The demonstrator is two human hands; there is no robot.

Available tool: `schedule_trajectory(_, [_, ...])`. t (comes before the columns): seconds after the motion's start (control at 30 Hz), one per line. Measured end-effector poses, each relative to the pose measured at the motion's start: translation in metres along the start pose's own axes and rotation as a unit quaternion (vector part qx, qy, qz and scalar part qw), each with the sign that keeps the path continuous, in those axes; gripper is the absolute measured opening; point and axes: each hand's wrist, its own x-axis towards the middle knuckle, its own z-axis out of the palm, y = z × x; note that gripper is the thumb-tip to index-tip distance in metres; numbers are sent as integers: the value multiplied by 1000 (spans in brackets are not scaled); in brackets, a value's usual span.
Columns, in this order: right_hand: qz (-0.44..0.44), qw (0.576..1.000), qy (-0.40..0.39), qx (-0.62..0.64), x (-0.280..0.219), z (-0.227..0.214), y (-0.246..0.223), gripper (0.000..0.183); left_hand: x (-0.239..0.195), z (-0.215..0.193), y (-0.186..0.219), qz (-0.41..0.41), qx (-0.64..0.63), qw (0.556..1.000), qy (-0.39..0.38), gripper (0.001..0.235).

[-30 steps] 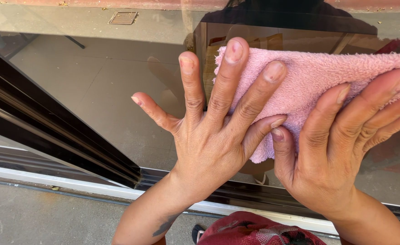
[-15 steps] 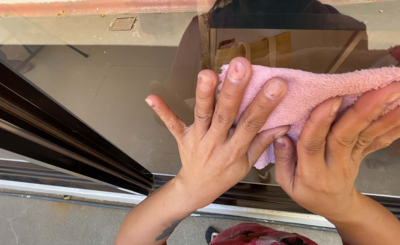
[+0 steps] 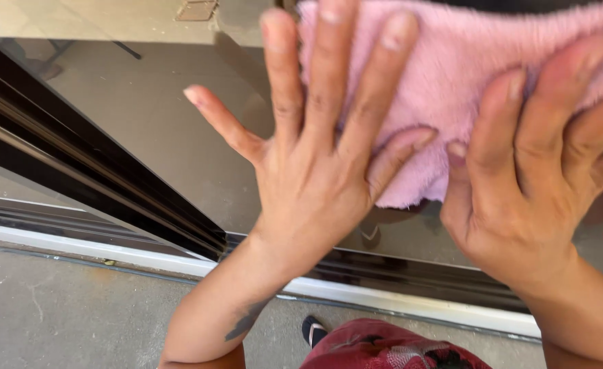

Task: The recorder is wiping down a glass door with a pink microfiber cloth.

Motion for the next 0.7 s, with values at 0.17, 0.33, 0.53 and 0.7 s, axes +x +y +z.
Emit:
schedule_trajectory(0.17, [-25,1000,1,5,10,-3,1,50,-2,-3,7,-37,23,999,-11,72])
schedule_trajectory(0.33, [-14,1000,-7,4,8,4,1,52,-3,-2,6,-45,40,998,-24,74])
schedule_trajectory(0.53, [-10,1000,16,-4,6,22,7,54,-5,27,-6,-15,68,997,15,81])
schedule_trajectory(0.7, [37,997,18,-71,0,33,1,66,-5,37,-7,32,85,992,83,85])
